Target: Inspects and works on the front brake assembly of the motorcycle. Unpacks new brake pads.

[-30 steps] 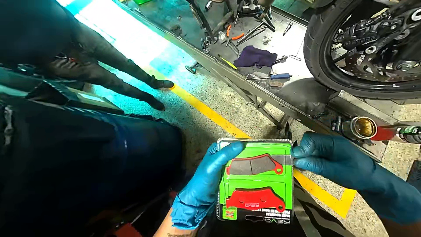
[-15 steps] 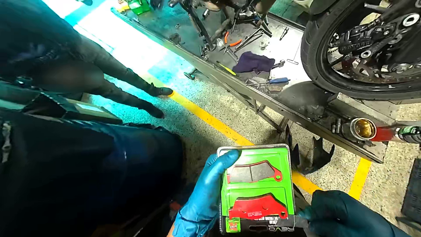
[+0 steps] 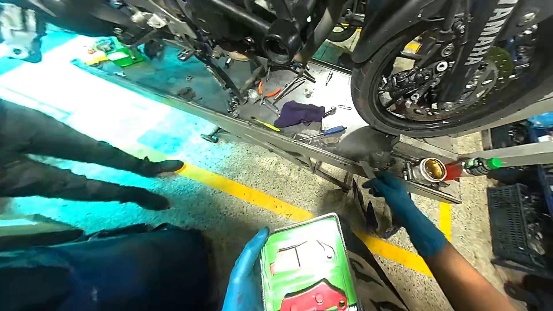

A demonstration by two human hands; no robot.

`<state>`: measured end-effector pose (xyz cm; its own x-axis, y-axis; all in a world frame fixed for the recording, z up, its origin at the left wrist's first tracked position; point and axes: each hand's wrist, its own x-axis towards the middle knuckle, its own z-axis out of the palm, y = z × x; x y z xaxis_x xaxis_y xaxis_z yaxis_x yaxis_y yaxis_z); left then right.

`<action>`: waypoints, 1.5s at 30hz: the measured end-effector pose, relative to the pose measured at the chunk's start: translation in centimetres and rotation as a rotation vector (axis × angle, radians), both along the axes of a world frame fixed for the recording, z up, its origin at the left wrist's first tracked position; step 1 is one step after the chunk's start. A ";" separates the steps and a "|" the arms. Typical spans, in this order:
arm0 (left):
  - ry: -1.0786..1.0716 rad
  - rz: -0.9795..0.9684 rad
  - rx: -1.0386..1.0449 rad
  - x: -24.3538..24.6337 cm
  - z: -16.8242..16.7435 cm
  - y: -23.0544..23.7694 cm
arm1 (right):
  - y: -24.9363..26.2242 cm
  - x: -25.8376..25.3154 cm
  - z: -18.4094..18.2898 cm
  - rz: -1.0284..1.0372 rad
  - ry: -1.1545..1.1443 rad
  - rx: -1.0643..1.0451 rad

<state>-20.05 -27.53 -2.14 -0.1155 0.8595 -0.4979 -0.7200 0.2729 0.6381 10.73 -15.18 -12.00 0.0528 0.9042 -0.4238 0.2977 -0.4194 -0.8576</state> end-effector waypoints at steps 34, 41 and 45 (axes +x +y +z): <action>-0.138 0.652 0.354 -16.5 -3.6 -2.9 | 9.4 -43.6 11.1 2.256 0.017 0.887; -0.093 0.713 0.232 -24.9 -3.2 -3.4 | 5.9 -52.9 11.5 2.179 -0.138 0.953; 0.046 0.713 0.121 -29.6 -2.5 -2.3 | 6.0 -58.3 10.9 2.174 -0.224 0.893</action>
